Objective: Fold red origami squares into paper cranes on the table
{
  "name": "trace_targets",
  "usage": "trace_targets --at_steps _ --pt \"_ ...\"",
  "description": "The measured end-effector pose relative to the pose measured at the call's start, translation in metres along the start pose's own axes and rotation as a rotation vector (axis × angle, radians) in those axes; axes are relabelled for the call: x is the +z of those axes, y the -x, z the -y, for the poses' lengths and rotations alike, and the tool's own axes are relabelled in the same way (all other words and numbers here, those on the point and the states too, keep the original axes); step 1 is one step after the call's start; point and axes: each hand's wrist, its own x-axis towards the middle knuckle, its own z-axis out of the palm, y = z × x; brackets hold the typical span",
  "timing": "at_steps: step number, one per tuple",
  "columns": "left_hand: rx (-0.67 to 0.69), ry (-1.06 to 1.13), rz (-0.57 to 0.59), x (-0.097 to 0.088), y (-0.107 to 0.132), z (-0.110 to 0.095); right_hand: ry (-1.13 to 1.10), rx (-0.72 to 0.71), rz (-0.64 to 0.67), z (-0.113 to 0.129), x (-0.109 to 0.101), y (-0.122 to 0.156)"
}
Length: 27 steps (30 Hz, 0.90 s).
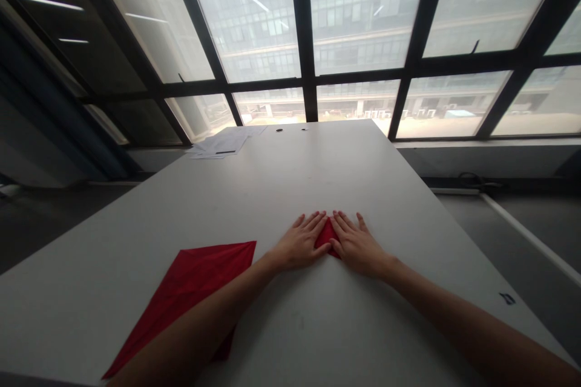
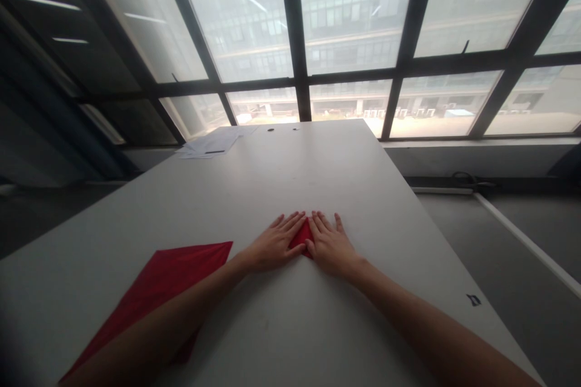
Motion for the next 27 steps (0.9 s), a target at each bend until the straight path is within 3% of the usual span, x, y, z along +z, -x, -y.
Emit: trace_targets --at_steps 4,13,16,20,24,27 --pt "-0.008 -0.003 -0.014 0.001 0.001 0.002 0.004 0.015 -0.017 -0.003 0.001 0.004" --pt "-0.037 -0.005 -0.001 -0.002 0.001 -0.001 0.075 0.340 -0.182 -0.005 0.001 0.008" --pt "-0.044 0.008 0.010 -0.004 0.000 -0.004 0.034 0.215 -0.225 -0.003 -0.004 0.004" --pt "-0.041 0.018 0.007 -0.002 0.000 -0.004 -0.056 0.010 -0.075 0.001 -0.004 0.005" --pt "-0.077 0.000 0.013 0.001 0.003 0.004 -0.063 -0.026 0.001 -0.001 -0.002 0.007" --pt "-0.181 -0.023 -0.025 0.001 0.005 0.012 -0.051 -0.012 0.002 -0.004 -0.003 0.007"
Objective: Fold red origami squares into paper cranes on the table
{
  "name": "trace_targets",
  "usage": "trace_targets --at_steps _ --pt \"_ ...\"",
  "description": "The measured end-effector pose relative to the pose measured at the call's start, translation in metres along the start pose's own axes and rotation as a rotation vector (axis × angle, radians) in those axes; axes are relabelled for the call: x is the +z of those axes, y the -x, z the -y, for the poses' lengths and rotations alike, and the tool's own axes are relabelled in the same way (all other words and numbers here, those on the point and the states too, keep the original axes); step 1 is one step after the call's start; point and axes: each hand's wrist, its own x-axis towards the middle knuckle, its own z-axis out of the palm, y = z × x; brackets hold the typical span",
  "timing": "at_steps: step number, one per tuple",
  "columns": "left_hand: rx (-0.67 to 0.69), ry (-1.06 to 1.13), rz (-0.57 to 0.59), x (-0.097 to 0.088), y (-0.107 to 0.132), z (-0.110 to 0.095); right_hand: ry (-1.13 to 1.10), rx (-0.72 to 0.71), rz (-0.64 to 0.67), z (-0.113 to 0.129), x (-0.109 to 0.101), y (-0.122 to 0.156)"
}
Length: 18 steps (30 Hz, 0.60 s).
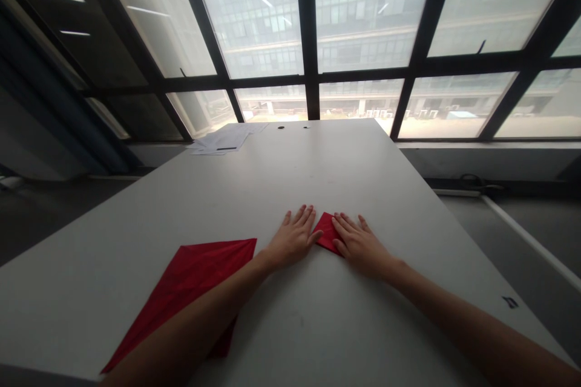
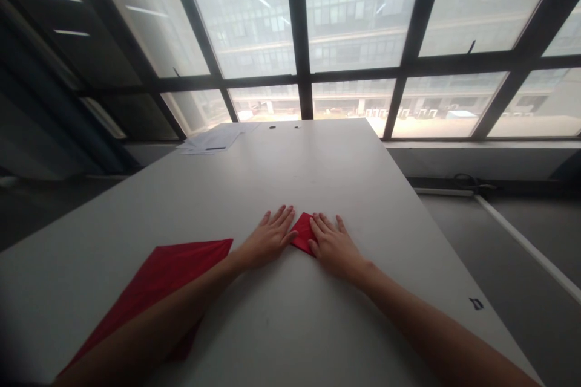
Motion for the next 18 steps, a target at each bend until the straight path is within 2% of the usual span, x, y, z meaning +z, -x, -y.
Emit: trace_targets --at_steps 3,5,8,11,15,18 --pt "-0.078 0.010 -0.103 -0.003 0.000 0.000 0.009 0.019 -0.007 0.000 0.001 -0.001" --pt "0.013 0.034 -0.130 -0.007 0.001 -0.006 0.011 0.030 -0.012 0.001 0.002 -0.001" --pt "0.212 0.066 -0.060 -0.011 0.004 -0.019 0.017 0.057 -0.026 0.003 0.003 -0.002" --pt "0.261 0.056 -0.005 -0.011 0.008 -0.024 0.037 0.082 -0.054 0.004 0.003 -0.001" --pt "0.189 0.009 -0.038 -0.008 0.007 -0.017 0.081 0.096 -0.127 0.007 -0.002 -0.001" --pt "0.019 -0.030 -0.111 -0.004 0.004 -0.013 0.089 0.062 -0.190 0.012 -0.010 -0.002"
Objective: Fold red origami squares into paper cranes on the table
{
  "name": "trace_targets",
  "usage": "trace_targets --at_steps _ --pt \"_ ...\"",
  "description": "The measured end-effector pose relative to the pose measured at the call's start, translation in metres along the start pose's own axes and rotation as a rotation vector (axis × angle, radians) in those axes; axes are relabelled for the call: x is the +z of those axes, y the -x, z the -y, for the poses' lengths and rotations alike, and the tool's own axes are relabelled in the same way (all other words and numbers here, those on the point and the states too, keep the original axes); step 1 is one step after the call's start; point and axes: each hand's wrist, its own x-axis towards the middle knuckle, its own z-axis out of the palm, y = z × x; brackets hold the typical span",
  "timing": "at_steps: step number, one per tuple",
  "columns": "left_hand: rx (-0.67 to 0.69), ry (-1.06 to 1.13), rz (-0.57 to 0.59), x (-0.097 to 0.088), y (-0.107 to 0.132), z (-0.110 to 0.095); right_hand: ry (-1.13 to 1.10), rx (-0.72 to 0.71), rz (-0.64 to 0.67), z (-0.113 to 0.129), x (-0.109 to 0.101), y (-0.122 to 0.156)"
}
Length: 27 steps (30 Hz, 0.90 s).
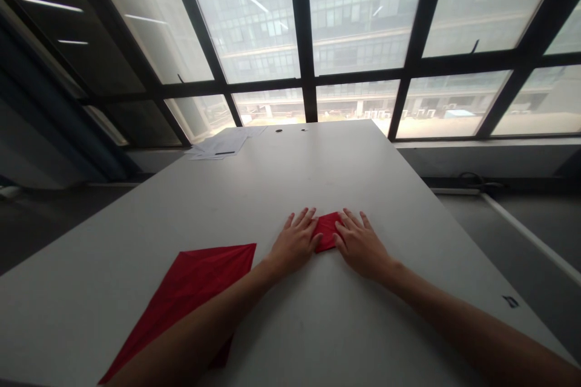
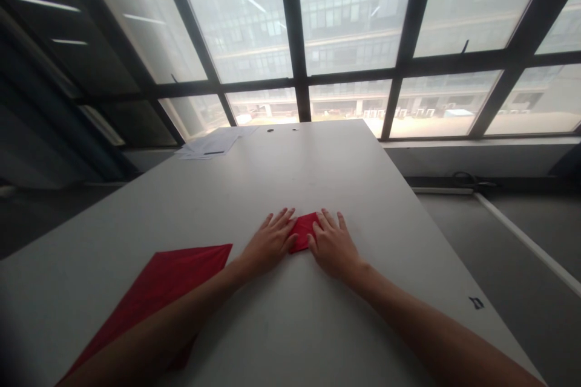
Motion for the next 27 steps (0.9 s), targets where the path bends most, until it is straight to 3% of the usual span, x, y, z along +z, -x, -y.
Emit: trace_targets --at_steps 3,6,12,14,18,21,24,27 --pt "-0.152 -0.008 -0.100 0.002 -0.002 -0.003 -0.019 0.001 -0.030 0.003 -0.007 -0.001" --pt "-0.071 0.040 -0.168 0.001 -0.002 -0.009 -0.019 0.025 -0.054 0.005 -0.009 -0.003" --pt "-0.042 0.056 0.045 0.006 0.003 -0.011 -0.103 0.025 -0.075 0.001 -0.007 -0.005" --pt "-0.027 0.051 0.071 0.009 0.003 -0.008 -0.163 -0.038 -0.065 -0.003 -0.005 -0.005" --pt "-0.039 0.050 0.044 0.009 0.001 -0.005 -0.189 -0.212 0.080 -0.011 0.002 -0.005" --pt "0.008 0.072 0.007 0.006 -0.002 -0.006 -0.131 -0.145 0.136 -0.014 0.008 -0.005" --pt "0.143 0.107 0.098 0.002 -0.002 -0.009 -0.092 -0.085 0.172 -0.015 0.012 -0.006" --pt "0.163 0.098 0.169 0.000 -0.001 -0.012 -0.077 -0.069 0.195 -0.015 0.013 -0.007"
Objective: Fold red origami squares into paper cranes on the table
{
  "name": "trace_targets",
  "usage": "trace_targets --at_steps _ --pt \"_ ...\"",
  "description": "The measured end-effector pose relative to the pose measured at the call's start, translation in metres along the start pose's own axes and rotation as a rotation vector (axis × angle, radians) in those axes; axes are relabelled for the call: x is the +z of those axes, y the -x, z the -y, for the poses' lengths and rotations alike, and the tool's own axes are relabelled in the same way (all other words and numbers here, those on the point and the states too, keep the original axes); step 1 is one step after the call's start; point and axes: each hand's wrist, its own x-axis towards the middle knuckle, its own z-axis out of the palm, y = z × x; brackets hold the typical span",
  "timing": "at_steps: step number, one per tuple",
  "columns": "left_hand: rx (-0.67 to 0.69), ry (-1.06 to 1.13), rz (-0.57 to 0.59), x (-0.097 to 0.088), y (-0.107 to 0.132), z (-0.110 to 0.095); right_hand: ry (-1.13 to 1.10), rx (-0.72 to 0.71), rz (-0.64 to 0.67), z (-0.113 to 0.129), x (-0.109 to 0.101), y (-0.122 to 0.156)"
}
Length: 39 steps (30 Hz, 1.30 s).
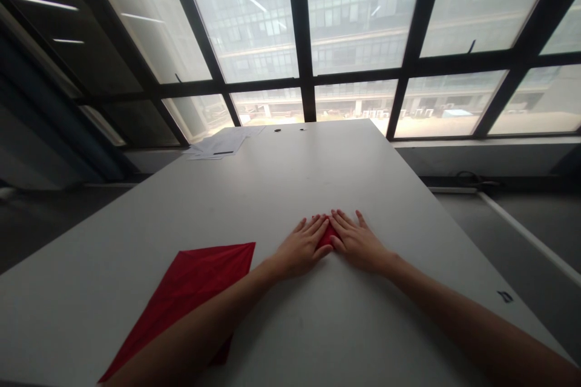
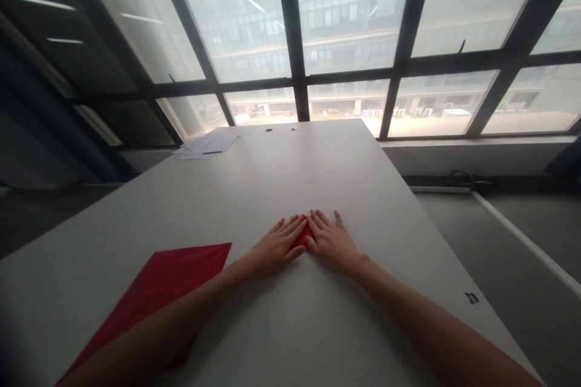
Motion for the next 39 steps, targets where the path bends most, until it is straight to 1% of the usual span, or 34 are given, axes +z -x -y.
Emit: trace_targets --at_steps 5,8,10,12,13,15,17,19,21,24,25,26,28,30,32,34,39 --pt "-0.086 -0.033 0.000 -0.001 0.003 -0.001 0.031 0.056 -0.011 -0.006 -0.002 0.001" --pt "-0.089 -0.043 -0.007 -0.001 0.004 0.001 0.047 0.130 -0.035 -0.016 -0.003 0.001" --pt "-0.076 -0.041 -0.005 -0.001 0.004 0.001 0.032 0.187 -0.075 -0.022 -0.003 -0.001" --pt "-0.071 -0.037 -0.008 -0.001 0.003 0.002 -0.003 0.227 -0.150 -0.026 -0.004 -0.003" --pt "-0.068 -0.036 -0.011 -0.001 0.003 0.003 -0.028 0.218 -0.191 -0.027 -0.005 -0.004" --pt "-0.049 -0.035 -0.011 -0.001 0.001 0.004 -0.086 0.121 -0.222 -0.027 -0.006 -0.006" --pt "-0.016 -0.032 -0.007 -0.002 0.000 0.006 -0.135 -0.029 -0.162 -0.027 -0.007 -0.007" --pt "-0.001 -0.028 -0.007 -0.001 -0.002 0.009 -0.152 -0.115 -0.083 -0.026 -0.007 -0.006" --pt "-0.048 -0.026 -0.030 0.000 -0.005 0.013 -0.144 -0.124 -0.050 -0.025 -0.006 -0.005" --pt "-0.210 -0.018 -0.092 0.001 -0.009 0.017 -0.133 -0.107 -0.041 -0.024 -0.006 -0.004" --pt "-0.239 -0.011 -0.111 0.001 -0.010 0.018 -0.130 -0.106 -0.034 -0.024 -0.007 -0.004" --pt "-0.232 -0.003 -0.124 0.000 -0.011 0.018 -0.127 -0.107 -0.027 -0.023 -0.007 -0.005" --pt "-0.120 0.009 -0.115 -0.002 -0.011 0.016 -0.119 -0.113 -0.014 -0.022 -0.009 -0.005" --pt "0.016 0.013 -0.066 -0.003 -0.010 0.013 -0.108 -0.123 -0.005 -0.021 -0.010 -0.004" --pt "0.075 0.014 -0.014 -0.004 -0.009 0.011 -0.097 -0.129 0.004 -0.021 -0.011 -0.004" --pt "0.072 0.014 0.004 -0.003 -0.009 0.009 -0.091 -0.132 0.011 -0.021 -0.010 -0.004" --pt "0.011 0.008 -0.005 -0.004 -0.009 0.008 -0.089 -0.122 0.012 -0.022 -0.007 -0.004"
